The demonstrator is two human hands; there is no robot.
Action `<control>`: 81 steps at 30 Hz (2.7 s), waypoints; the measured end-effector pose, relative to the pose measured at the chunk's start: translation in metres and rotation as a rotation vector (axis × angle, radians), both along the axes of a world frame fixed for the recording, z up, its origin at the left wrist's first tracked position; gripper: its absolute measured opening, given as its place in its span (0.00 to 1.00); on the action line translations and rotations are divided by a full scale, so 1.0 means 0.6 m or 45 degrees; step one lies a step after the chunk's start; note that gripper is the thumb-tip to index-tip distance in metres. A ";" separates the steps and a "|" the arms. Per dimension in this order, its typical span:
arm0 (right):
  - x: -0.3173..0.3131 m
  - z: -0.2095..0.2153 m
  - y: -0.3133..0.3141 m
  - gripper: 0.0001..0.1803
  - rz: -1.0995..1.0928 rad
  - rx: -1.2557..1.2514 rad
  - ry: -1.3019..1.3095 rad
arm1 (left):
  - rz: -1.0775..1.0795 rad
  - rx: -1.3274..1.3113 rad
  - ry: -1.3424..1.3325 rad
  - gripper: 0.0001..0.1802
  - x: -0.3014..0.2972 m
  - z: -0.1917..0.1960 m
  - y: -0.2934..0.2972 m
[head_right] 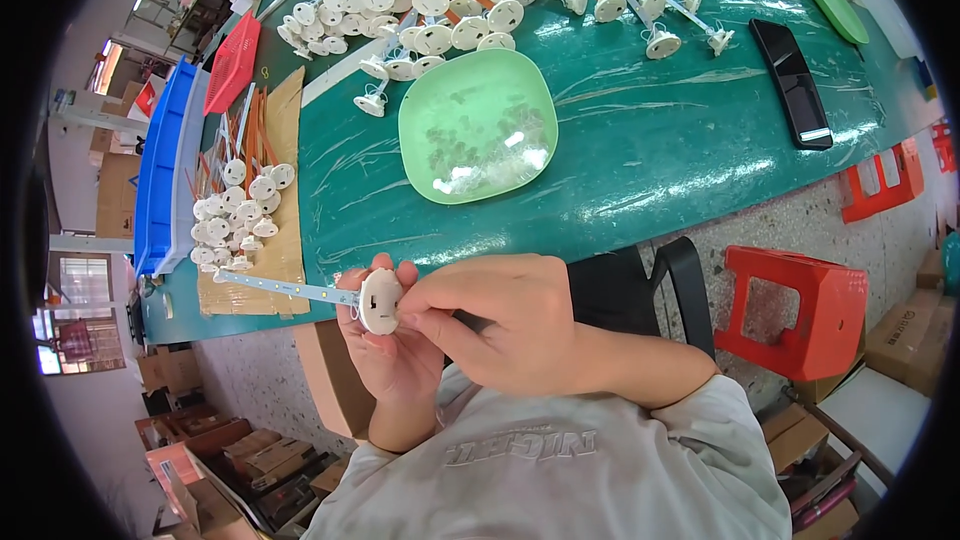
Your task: Assembling LED light strips by attaching plastic bases and components.
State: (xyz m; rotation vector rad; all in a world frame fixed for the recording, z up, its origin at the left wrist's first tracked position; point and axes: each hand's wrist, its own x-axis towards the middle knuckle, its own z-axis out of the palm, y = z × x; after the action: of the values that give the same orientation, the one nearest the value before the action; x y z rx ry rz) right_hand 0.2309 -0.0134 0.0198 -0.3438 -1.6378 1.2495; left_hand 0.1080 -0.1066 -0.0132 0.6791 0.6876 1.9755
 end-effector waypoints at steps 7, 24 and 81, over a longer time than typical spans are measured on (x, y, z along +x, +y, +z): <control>0.005 0.010 -0.005 0.10 -0.157 0.371 -0.208 | 0.091 -0.067 0.319 0.28 -0.021 0.003 0.005; -0.002 -0.010 -0.026 0.08 -0.164 0.355 0.012 | -0.141 0.094 0.066 0.29 -0.006 -0.007 -0.013; 0.038 0.098 0.328 0.12 -0.393 0.488 -0.745 | 0.705 -0.167 1.646 0.12 -0.101 0.057 0.040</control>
State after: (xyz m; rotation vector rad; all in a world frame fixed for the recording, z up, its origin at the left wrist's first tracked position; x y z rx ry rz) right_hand 0.2538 0.1833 0.0783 -0.7358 -2.1683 0.6055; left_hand 0.0473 -0.0825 0.0213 1.8505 1.8934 1.7178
